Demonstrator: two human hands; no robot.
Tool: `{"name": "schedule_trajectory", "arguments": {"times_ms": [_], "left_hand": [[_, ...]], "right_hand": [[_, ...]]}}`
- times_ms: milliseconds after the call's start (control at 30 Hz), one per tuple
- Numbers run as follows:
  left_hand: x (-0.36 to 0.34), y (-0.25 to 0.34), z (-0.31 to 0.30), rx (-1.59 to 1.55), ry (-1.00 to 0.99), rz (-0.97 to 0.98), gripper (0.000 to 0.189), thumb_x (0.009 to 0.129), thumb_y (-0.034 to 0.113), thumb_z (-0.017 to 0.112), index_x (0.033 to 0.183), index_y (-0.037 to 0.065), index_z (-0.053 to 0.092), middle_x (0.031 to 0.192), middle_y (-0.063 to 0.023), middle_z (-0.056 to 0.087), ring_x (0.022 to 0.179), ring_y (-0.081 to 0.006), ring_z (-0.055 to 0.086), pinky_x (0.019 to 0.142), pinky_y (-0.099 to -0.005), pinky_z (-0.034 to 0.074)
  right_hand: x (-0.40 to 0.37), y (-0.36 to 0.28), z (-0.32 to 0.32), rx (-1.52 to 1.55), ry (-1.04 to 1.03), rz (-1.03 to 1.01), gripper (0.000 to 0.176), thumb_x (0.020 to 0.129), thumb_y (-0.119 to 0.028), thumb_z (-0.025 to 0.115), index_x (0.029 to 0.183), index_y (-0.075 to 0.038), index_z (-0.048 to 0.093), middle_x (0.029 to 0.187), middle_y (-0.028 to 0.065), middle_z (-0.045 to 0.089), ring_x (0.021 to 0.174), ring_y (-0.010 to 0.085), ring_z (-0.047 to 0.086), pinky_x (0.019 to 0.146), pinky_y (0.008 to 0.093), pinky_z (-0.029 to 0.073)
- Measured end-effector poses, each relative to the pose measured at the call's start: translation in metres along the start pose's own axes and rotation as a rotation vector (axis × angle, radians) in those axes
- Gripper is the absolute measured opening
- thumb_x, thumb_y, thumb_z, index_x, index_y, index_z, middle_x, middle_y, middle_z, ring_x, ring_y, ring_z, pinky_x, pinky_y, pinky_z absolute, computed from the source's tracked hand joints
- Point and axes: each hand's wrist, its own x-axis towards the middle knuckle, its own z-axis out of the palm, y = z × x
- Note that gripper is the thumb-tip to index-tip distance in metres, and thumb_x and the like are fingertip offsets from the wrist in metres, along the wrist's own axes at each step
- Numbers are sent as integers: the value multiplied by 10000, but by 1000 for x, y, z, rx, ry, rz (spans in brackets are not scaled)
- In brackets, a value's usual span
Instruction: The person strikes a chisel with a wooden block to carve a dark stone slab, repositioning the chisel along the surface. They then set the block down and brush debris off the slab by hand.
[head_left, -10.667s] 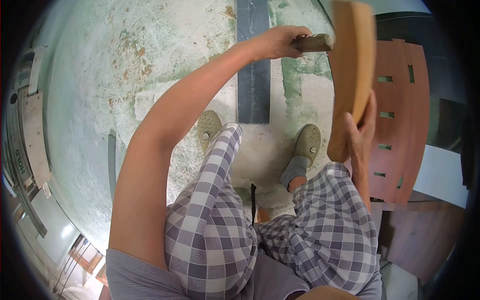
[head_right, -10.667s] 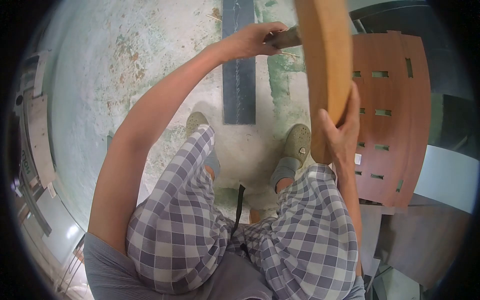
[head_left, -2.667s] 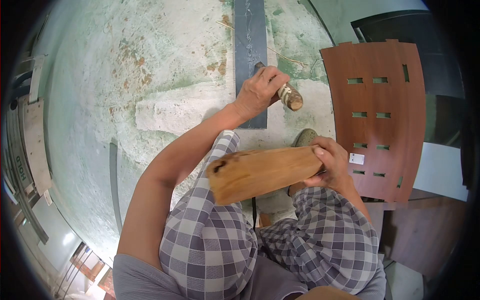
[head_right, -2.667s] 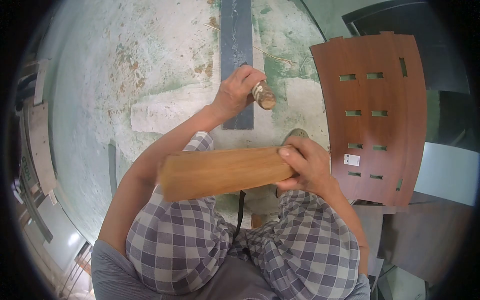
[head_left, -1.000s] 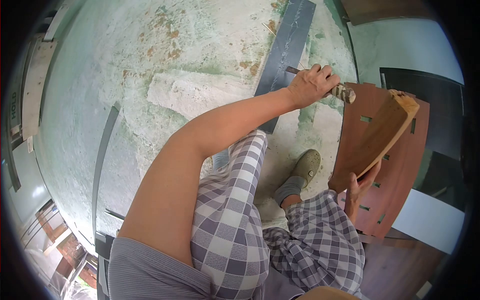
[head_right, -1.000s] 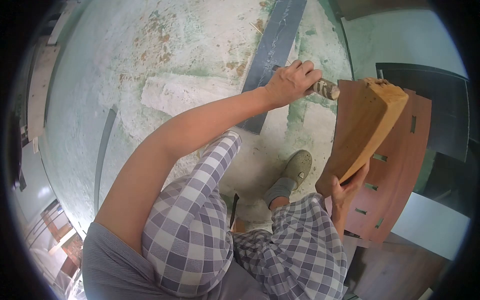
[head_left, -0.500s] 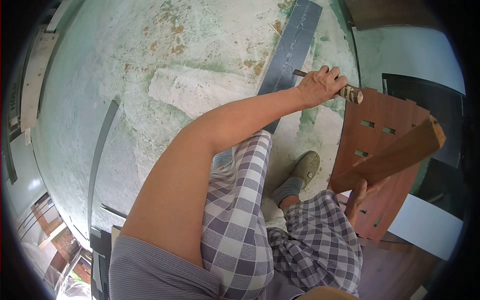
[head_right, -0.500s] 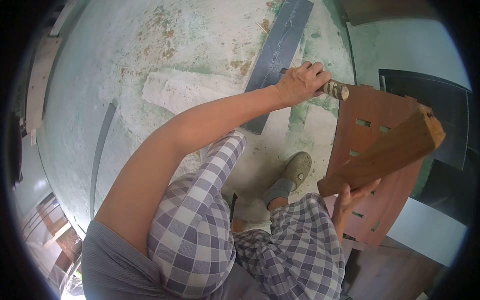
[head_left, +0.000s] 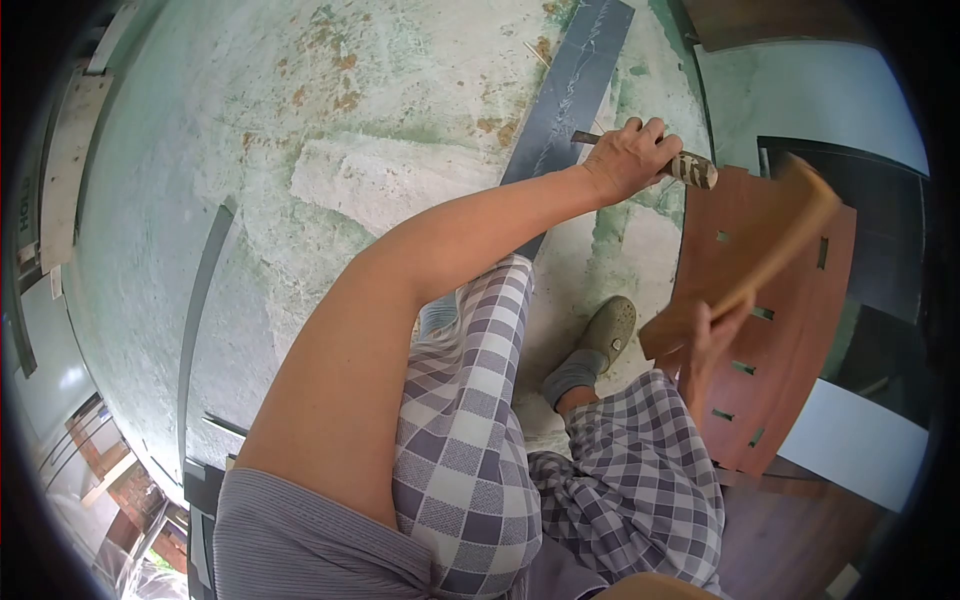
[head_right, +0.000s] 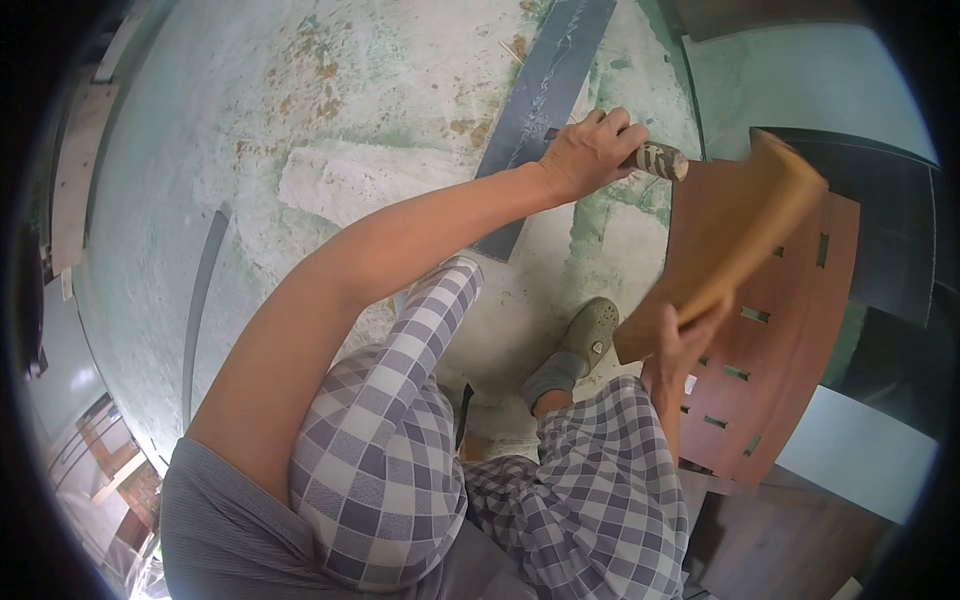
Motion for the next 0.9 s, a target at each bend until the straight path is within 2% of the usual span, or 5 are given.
{"name": "schedule_trajectory", "arguments": {"times_ms": [67, 467, 667, 733, 900], "left_hand": [[0, 0, 2, -19, 9, -15, 363, 690, 202, 724, 958, 138, 488, 901, -56, 464, 809, -262, 556, 601, -364, 543], [6, -14, -11, -101, 14, -55, 376, 751, 186, 660, 1069, 122, 469, 969, -88, 535, 877, -300, 573, 704, -401, 529], [48, -62, -38, -450, -216, -389, 554, 675, 311, 696, 1097, 34, 467, 986, -170, 600, 946, -337, 584, 817, -400, 462], [51, -71, -34, -584, -117, -349, 561, 689, 333, 748, 1073, 10, 496, 938, -119, 577, 906, -217, 566, 796, -322, 450], [53, -74, -33, -639, -134, -370, 581, 697, 454, 749, 1049, 36, 551, 960, -79, 576, 901, -174, 545, 826, -310, 436]], "right_hand": [[5, 4, 5, -144, -192, 128, 774, 753, -277, 655, 1384, -46, 270, 1301, 191, 419, 1185, 305, 432, 995, 391, 338], [-2, 7, -11, 9, -72, 103, 823, 730, -414, 639, 1387, -53, 299, 1310, 170, 408, 1213, 298, 401, 1005, 407, 321], [-1, 5, -11, -9, -82, 93, 825, 730, -436, 629, 1383, -52, 303, 1289, 165, 423, 1201, 294, 408, 997, 407, 328], [-2, 3, -10, -18, -90, 93, 820, 730, -433, 628, 1381, -52, 306, 1286, 164, 425, 1198, 294, 410, 994, 407, 330], [0, 2, -8, -18, -101, 72, 787, 730, -391, 630, 1370, -53, 321, 1272, 165, 436, 1178, 285, 428, 982, 399, 343]]}}
